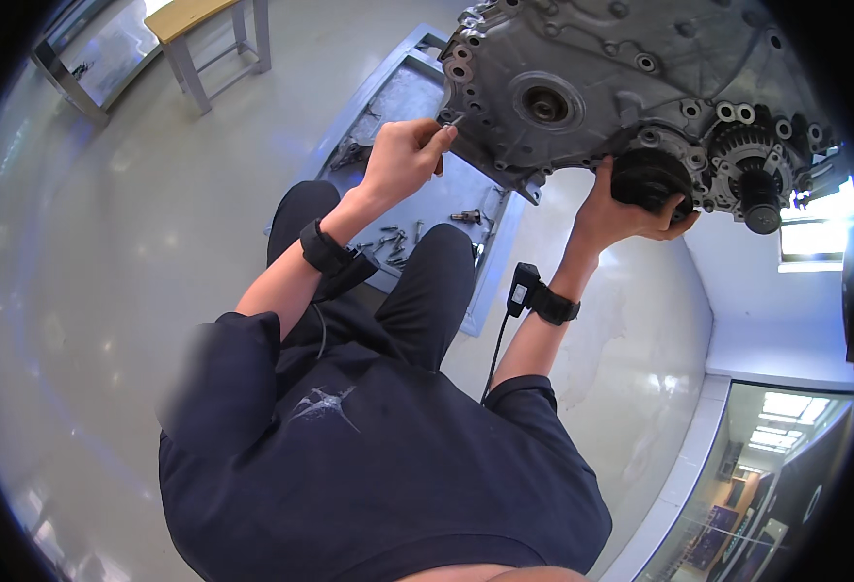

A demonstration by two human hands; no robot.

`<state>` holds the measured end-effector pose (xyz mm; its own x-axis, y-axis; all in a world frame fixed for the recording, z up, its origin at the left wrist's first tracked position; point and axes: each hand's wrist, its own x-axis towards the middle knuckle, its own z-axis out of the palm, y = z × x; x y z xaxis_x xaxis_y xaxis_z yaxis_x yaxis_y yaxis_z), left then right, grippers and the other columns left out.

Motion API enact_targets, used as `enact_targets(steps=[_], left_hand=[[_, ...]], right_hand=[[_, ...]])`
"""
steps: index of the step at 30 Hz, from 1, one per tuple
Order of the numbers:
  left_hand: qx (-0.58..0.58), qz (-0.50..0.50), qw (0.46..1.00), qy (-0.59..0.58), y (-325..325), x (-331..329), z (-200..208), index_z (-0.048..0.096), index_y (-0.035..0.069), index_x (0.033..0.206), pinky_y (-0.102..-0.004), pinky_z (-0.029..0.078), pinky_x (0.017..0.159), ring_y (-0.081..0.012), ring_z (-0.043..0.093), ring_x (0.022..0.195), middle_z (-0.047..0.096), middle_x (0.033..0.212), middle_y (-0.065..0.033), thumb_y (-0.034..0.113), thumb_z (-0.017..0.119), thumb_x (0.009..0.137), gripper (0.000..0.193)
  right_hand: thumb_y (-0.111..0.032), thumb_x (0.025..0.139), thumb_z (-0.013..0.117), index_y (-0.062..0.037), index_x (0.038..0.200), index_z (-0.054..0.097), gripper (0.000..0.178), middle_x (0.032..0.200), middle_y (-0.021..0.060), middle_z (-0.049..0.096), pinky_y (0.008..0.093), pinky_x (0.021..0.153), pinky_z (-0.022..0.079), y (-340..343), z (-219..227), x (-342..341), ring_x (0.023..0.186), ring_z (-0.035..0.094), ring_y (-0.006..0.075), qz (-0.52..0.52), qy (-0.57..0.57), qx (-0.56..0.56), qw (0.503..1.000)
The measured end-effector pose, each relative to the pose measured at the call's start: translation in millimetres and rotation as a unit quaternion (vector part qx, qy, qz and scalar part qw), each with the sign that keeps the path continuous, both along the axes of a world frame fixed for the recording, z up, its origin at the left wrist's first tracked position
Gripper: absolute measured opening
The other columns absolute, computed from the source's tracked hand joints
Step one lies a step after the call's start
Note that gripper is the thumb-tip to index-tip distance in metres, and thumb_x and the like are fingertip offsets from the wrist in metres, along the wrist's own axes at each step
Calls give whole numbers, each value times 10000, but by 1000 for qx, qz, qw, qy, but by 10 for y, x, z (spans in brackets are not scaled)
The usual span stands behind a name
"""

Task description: Replacing a pulley on an engine block.

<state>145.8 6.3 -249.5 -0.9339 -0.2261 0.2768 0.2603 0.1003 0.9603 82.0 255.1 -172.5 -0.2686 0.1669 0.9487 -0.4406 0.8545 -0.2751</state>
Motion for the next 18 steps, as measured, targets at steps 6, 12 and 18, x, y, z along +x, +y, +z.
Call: enact_targets(steps=[6,12,18], left_hand=[[138,-14,990,2,173,-197,-108,651,-42,804,-245,435,499,-83,565,534,622,621,-47,253,603,993,354],[196,4,981,-9,364,-331,-73,649,-48,805,-251,450,510,-103,591,550,631,631,-54,208,620,978,309],[58,72,996,-16,382,-482,55,659,-49,823,-277,463,513,-113,637,564,672,633,-91,162,695,900,227]], right_hand=[[-218,611,909,193,1365,198,1115,1506,221,48,509,1104,416,23,-27,-28,1383,109,408,1,5,0,1000],[-235,609,909,184,1373,195,1126,1504,222,52,509,1102,421,-9,-14,3,1380,129,407,34,0,-41,999],[-210,605,910,171,1374,186,1123,1489,212,60,480,1112,429,69,-41,-45,1377,150,388,-43,10,35,998]])
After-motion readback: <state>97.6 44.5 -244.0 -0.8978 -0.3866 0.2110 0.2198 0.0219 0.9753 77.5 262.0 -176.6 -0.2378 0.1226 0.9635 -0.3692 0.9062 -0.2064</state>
